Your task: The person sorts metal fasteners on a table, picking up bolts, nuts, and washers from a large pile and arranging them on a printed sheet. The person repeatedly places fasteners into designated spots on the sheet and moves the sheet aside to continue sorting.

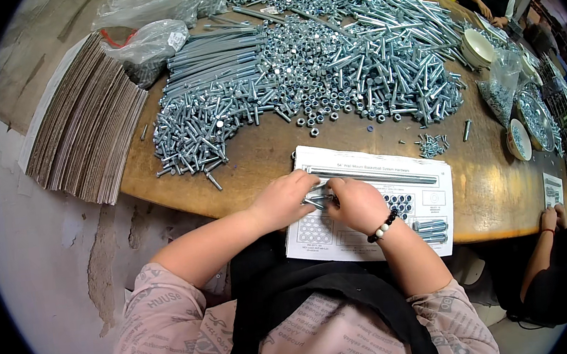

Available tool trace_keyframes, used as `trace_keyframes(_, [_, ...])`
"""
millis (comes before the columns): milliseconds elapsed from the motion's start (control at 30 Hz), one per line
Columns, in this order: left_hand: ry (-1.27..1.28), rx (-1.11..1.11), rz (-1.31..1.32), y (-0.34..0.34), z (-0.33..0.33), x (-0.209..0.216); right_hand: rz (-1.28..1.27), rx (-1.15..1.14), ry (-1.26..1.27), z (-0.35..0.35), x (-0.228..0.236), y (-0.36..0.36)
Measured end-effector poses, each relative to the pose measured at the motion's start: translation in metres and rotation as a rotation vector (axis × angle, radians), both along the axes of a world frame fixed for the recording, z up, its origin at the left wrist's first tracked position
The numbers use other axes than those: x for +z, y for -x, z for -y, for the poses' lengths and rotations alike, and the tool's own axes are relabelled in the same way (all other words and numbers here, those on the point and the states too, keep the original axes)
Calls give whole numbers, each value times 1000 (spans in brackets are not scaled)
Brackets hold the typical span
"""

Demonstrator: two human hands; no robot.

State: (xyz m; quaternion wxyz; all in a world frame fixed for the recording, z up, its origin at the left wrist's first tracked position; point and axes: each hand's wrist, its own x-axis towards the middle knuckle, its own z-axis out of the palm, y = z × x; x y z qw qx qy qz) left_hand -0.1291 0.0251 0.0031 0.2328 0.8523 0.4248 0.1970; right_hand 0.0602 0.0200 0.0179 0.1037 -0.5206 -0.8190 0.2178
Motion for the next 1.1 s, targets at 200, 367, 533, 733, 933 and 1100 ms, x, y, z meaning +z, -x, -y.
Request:
trace_keyframes(200, [-30,13,-24,-9,0,-9,-274,-19,-105,3,3,-12])
trace_keyframes(367, [-65,-40,13,-3,0,-3,-394,-1,-63,9,7,-18])
trace_keyframes(533, [-171,-108,22,8,-5,-17,-399,169,-30,15,-4,-16])
trace_keyframes(733, [-88,-81,-47,1,4,1,-193,-8,-123,17,-6,-19])
trace_keyframes(933, [-97,-44,-34,-12,2,-1,-14,-49,-20,10,-13,-17])
trace_keyframes(1100, [-86,-32,-78,-11,0,-3,-39,-14,-51,7,-9,-20])
